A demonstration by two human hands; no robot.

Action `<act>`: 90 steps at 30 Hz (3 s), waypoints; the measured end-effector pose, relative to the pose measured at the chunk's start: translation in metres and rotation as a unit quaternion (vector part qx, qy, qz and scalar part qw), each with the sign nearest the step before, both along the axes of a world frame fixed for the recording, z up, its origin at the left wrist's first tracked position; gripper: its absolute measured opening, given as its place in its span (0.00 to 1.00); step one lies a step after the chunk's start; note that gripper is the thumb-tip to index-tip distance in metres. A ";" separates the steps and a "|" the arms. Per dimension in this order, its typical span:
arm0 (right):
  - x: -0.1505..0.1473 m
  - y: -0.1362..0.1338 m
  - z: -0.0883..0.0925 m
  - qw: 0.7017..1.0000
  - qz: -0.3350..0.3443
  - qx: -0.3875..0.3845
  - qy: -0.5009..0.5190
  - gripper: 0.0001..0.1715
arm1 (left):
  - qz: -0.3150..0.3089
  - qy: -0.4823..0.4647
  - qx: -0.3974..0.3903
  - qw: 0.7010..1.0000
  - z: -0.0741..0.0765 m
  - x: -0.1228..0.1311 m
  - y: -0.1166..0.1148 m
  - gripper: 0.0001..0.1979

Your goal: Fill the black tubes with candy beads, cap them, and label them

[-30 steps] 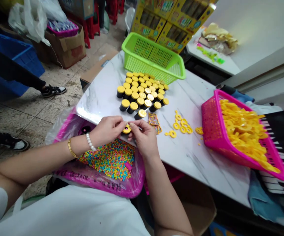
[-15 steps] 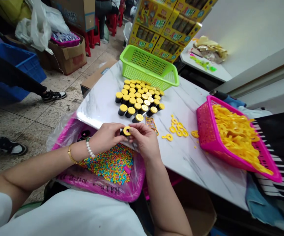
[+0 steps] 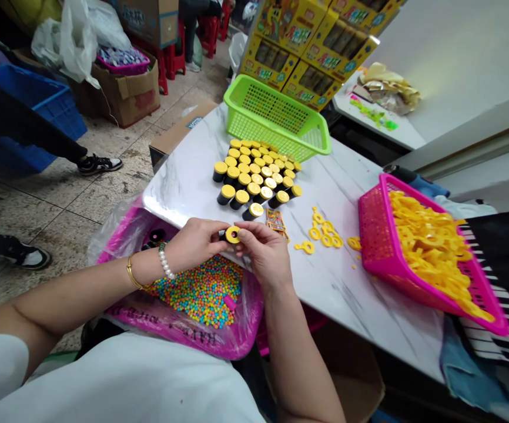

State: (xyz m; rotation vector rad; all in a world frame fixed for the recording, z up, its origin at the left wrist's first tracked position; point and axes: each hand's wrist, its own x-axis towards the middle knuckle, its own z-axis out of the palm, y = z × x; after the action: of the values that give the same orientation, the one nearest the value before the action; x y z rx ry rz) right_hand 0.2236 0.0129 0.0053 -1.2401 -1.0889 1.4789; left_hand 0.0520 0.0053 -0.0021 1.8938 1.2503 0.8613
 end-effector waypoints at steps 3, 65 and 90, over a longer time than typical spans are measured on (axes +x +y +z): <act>-0.001 0.000 -0.001 0.999 -0.001 0.006 -0.035 0.16 | -0.006 -0.022 0.000 1.000 -0.003 0.001 -0.001 0.08; 0.000 -0.010 -0.001 0.996 0.004 0.070 -0.059 0.19 | 0.023 0.041 0.158 0.986 -0.012 0.005 -0.001 0.09; -0.010 0.007 0.006 0.981 0.084 0.045 -0.168 0.16 | 0.031 0.152 0.103 0.982 -0.004 -0.001 -0.004 0.07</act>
State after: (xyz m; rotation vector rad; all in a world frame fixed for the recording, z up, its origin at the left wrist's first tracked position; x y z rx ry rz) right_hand 0.2136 0.0199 0.0109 -1.3935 -1.4989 1.3544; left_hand 0.0511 0.0009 -0.0061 2.2273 1.4531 0.7779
